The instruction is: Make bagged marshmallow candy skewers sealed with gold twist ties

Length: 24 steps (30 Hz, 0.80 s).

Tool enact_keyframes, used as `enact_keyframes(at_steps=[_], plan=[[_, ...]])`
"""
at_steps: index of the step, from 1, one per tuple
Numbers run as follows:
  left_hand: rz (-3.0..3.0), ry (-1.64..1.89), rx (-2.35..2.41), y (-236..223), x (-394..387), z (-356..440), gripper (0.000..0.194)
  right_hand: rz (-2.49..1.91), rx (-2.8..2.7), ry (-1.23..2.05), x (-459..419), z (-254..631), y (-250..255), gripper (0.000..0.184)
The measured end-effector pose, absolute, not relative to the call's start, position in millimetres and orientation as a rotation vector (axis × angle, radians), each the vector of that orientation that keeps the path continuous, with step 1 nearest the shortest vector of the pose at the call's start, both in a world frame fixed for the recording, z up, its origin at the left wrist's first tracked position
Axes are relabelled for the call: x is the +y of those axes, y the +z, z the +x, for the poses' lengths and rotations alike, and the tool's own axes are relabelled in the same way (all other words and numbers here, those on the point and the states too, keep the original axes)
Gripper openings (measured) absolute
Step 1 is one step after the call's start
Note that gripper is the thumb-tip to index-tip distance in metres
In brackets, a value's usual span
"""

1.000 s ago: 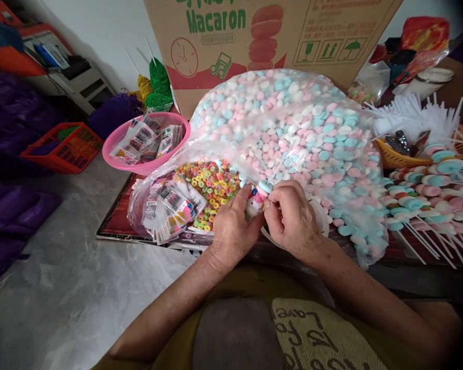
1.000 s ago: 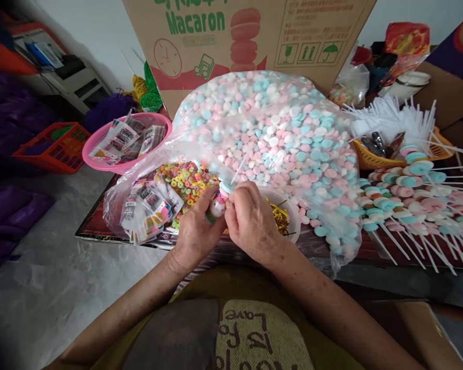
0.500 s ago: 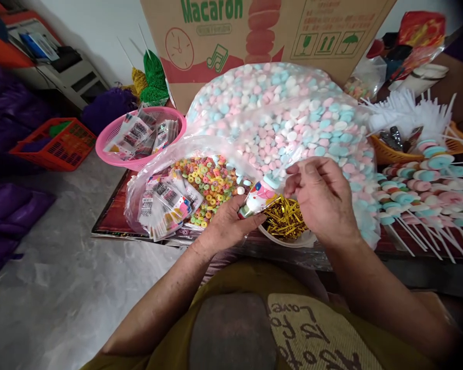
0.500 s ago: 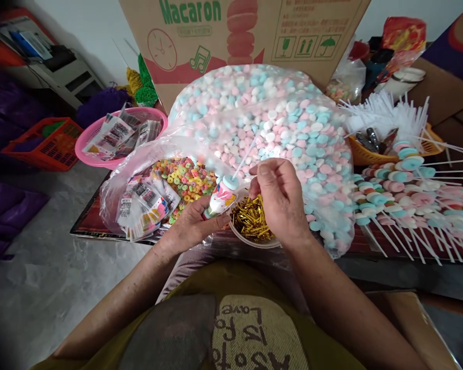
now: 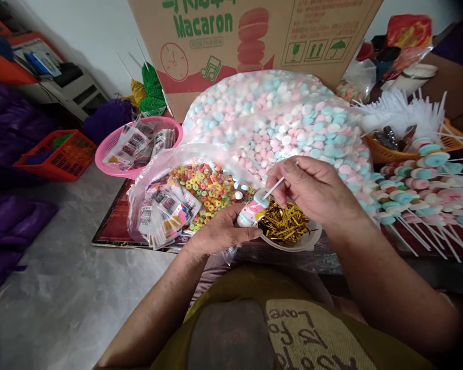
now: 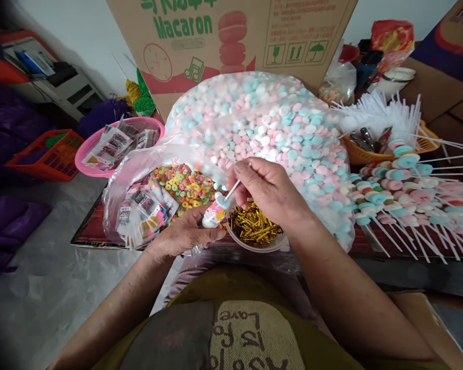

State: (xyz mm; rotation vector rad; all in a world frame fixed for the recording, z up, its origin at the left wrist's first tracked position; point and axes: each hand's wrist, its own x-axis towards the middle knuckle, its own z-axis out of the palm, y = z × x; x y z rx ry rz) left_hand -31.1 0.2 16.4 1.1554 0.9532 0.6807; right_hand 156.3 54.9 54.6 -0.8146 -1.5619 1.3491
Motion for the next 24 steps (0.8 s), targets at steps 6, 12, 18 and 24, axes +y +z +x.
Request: enact_keyframes(at_steps=[6, 12, 18, 24], plan=[[1.215, 0.653, 0.946, 27.3, 11.3, -34.4, 0.042, -1.118, -1.592, 1.177, 52.1, 149.7, 40.6, 0.040], [1.174, 0.650, 0.914, 22.0, 16.0, -27.2, 0.043, -1.093, -1.747, 1.250, 47.5, 146.1, 31.1, 0.044], [1.132, 0.572, 0.855, 21.2, 15.5, -24.4, 0.040, -0.938, -1.626, 1.389, 53.7, 157.5, 46.4, 0.029], [0.996, 0.666, 0.687, 15.8, 9.3, -43.3, 0.051, -0.889, -1.370, 1.461, 59.1, 159.6, 50.2, 0.030]])
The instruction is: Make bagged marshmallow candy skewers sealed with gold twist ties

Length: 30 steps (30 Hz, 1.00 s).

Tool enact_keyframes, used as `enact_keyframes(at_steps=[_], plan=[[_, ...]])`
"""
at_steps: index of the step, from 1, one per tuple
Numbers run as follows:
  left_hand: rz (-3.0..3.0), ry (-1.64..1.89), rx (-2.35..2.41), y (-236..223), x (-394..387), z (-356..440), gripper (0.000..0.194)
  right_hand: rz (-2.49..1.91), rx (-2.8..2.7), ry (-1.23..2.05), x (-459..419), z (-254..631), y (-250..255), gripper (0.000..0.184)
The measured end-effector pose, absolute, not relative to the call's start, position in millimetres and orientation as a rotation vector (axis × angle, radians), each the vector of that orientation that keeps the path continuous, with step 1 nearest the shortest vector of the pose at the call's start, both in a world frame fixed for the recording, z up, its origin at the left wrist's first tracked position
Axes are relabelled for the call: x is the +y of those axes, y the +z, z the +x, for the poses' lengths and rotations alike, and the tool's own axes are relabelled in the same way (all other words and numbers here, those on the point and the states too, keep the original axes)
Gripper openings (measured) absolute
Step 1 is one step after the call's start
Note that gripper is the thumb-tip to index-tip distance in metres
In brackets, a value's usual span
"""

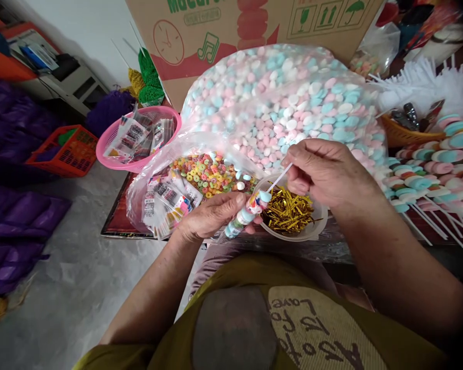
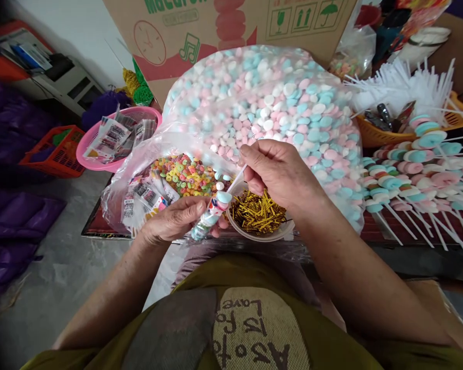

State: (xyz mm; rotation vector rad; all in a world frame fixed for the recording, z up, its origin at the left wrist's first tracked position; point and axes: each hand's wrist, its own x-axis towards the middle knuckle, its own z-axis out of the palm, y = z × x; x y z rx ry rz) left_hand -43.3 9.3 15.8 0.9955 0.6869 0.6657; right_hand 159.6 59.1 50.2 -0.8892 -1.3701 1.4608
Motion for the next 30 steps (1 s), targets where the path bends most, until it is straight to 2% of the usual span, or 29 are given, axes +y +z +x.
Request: enact_keyframes(at_steps=[6, 12, 19, 23, 26, 30], plan=[[1.091, 0.659, 0.772, 22.1, -2.6, -38.2, 0.039, -0.978, -1.368, 1.267, 57.0, 151.0, 51.2, 0.037], [1.290, 0.715, 0.949, 27.3, -3.5, -42.2, 0.044, -0.997, -1.383, 1.015, 58.3, 153.0, 57.8, 0.038], [1.501, 0.918, 1.105, 31.4, -7.7, -41.9, 0.028, -0.987, -1.324, 1.197, 53.7, 142.5, 48.4, 0.041], [1.502, 0.901, 1.148, 30.8, -7.7, -39.0, 0.032, -1.024, -1.441, 1.039, 50.9, 146.3, 50.1, 0.042], [1.722, 1.012, 1.388, 27.6, -7.7, -41.0, 0.036, -1.070, -1.521, 0.904, 47.5, 155.3, 54.4, 0.044], [2.107, 1.153, 1.772, 25.4, -7.9, -43.9, 0.030, -1.066, -1.528, 0.954, 41.7, 158.1, 46.0, 0.043]])
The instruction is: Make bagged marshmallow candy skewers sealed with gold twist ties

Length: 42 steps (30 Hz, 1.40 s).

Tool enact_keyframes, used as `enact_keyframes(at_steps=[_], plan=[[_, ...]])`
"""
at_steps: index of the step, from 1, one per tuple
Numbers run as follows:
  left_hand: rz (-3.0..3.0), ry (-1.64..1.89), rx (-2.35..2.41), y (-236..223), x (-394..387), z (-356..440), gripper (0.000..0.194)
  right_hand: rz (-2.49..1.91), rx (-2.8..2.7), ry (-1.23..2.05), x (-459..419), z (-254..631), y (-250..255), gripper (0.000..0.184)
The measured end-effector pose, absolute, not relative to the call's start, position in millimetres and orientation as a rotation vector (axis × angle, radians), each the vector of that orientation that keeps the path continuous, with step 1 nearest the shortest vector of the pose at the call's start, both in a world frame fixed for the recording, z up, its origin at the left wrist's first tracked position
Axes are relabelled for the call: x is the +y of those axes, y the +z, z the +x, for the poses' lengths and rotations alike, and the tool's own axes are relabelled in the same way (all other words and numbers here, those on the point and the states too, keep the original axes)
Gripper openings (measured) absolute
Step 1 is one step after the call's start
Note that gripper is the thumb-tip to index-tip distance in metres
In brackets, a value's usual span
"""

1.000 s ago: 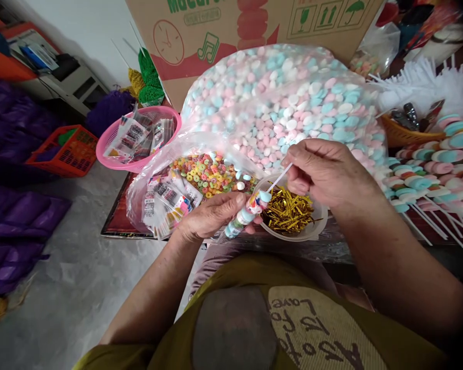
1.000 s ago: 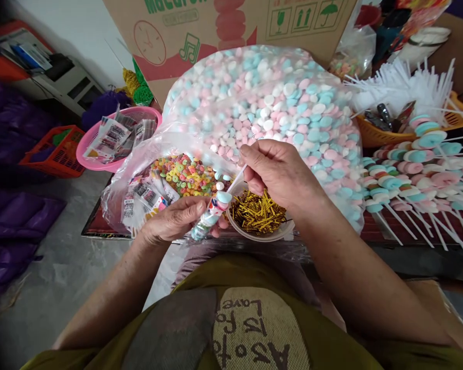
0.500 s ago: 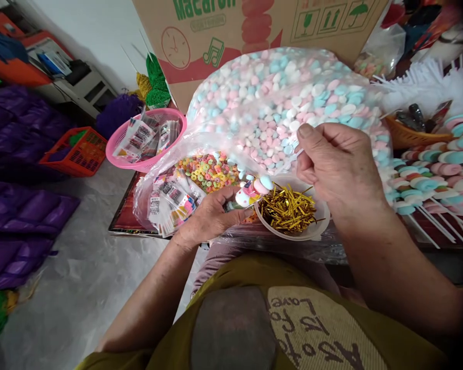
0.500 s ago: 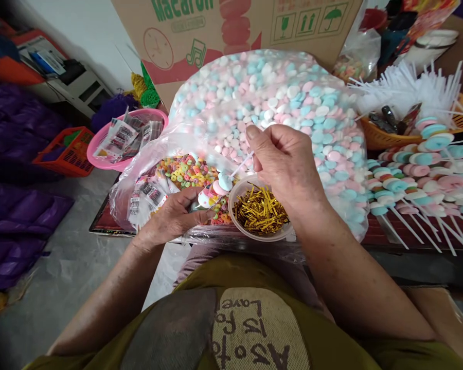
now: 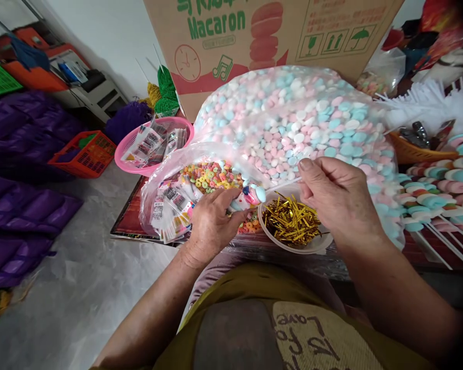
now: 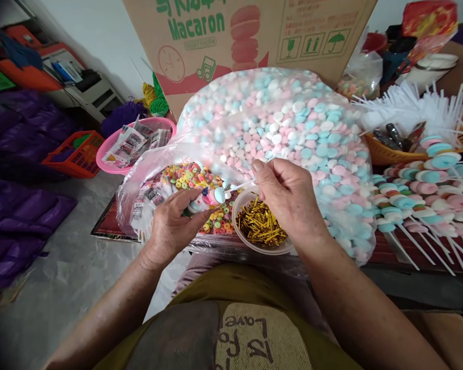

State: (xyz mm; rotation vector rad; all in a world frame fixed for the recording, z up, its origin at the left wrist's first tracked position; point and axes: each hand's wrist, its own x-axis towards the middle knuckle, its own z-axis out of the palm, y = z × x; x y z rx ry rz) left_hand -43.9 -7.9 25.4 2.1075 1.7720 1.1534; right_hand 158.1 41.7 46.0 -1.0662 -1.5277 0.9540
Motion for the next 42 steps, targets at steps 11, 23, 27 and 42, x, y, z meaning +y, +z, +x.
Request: enact_keyframes(at_steps=[11, 23, 27, 42], plan=[[1.475, 1.123, 1.246, 19.1, -9.9, -32.0, 0.046, -1.029, -1.513, 0.970, 48.2, 157.9, 45.7, 0.039], [0.838, 0.948, 0.876, 26.7, 0.8, -24.2, 0.025, -0.985, -1.595, 1.194, 52.2, 172.3, 60.4, 0.042], [0.916, 0.873, 0.860, 26.7, 0.4, -21.2, 0.025, -0.948, -1.531, 1.248, 52.0, 173.8, 57.8, 0.042], [2.450, 0.764, 0.906, 42.5, -3.6, -20.4, 0.017, -0.904, -1.289, 1.684, 46.9, 161.4, 43.0, 0.047]])
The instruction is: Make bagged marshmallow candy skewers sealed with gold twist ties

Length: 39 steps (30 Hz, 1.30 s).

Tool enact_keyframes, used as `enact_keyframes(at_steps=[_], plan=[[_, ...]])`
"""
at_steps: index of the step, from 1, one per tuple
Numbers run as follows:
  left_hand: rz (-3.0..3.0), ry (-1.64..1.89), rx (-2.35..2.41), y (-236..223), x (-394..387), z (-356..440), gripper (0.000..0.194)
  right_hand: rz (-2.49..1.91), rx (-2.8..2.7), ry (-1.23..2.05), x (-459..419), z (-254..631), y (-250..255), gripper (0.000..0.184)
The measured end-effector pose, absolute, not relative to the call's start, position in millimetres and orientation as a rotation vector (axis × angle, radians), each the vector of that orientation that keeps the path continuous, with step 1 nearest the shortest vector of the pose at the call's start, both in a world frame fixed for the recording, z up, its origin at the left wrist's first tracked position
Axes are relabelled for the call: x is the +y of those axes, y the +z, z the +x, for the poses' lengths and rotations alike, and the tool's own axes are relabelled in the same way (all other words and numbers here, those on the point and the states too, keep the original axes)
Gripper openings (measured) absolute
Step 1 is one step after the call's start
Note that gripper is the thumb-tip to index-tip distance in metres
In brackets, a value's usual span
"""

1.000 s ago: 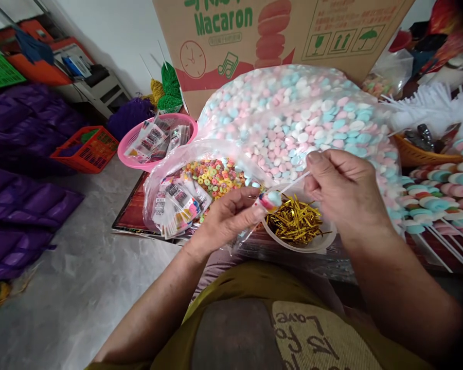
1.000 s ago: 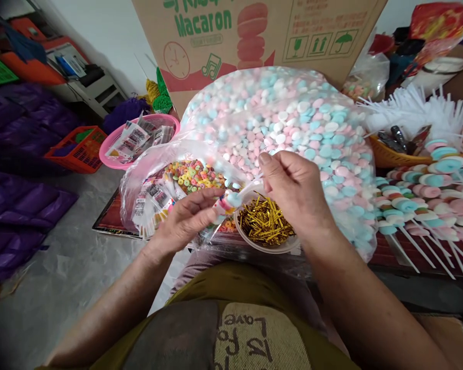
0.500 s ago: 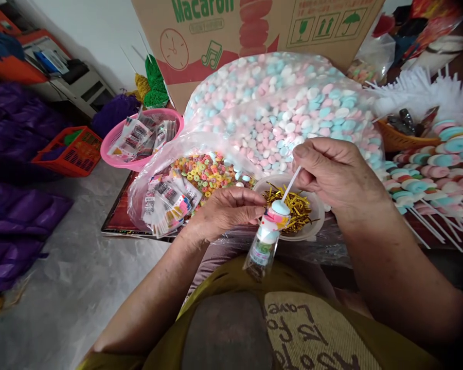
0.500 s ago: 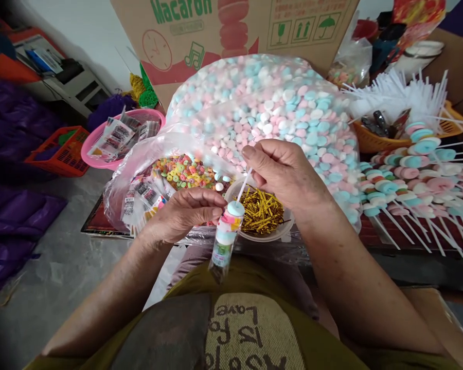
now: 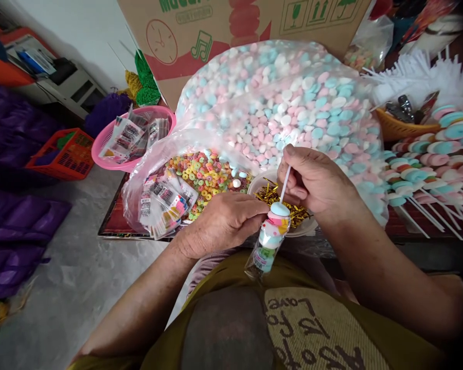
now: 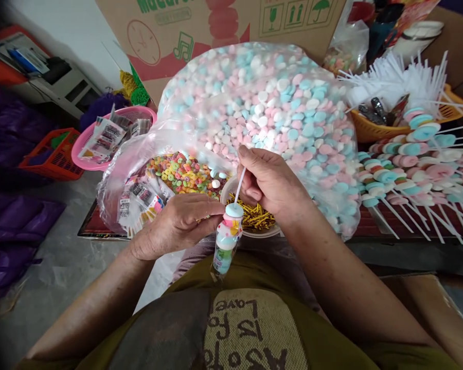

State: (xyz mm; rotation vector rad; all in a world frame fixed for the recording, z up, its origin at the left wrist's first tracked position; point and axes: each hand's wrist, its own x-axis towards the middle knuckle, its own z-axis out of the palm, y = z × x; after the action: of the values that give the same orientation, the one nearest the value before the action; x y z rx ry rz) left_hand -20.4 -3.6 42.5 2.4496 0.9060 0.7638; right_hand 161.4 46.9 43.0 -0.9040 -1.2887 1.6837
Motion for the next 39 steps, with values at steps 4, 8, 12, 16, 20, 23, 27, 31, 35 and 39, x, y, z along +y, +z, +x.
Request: enact_keyframes(at_steps=[4, 8, 12, 16, 20, 23, 27, 31, 35, 39], plan=[[2.638, 0.937, 0.898, 36.4, -2.8, -22.9, 0.011, -0.863, -1.227, 1.747, 48.3, 158.7, 38.6, 0.047], [2.581, 1.089, 0.984, 32.9, -6.8, -25.2, 0.008, -0.854, -1.165, 1.754, 48.4, 155.0, 32.9, 0.041], [2.503, 1.194, 1.023, 34.8, -9.5, -31.0, 0.011, -0.906, -1.170, 1.712, 46.2, 150.8, 34.5, 0.037], [2.395, 1.010, 0.927, 36.2, -11.3, -41.0, 0.016, -0.842, -1.179, 1.744, 46.7, 150.3, 38.2, 0.040], [2.478, 0.987, 0.881, 34.9, -13.5, -45.0, 0.023, -0.828, -1.169, 1.774, 47.7, 150.1, 37.1, 0.043], [2.620, 0.947, 0.838, 36.7, -14.1, -42.9, 0.016, -0.818, -1.161, 1.783, 46.4, 148.5, 35.3, 0.043], [2.765, 0.854, 0.847, 42.6, -14.1, -40.3, 0.007, -0.789, -1.166, 1.778, 44.0, 147.6, 34.6, 0.045], [2.856, 0.802, 0.839, 43.5, -13.3, -40.4, 0.008, -0.805, -1.171, 1.767, 42.4, 148.2, 35.5, 0.042], [2.892, 0.783, 0.817, 42.0, -11.1, -39.7, 0.009, -0.825, -1.159, 1.763, 41.8, 148.3, 36.2, 0.038], [2.929, 0.735, 0.835, 44.2, -8.9, -36.8, 0.012, -0.809, -1.159, 1.753, 42.5, 147.4, 34.1, 0.039]])
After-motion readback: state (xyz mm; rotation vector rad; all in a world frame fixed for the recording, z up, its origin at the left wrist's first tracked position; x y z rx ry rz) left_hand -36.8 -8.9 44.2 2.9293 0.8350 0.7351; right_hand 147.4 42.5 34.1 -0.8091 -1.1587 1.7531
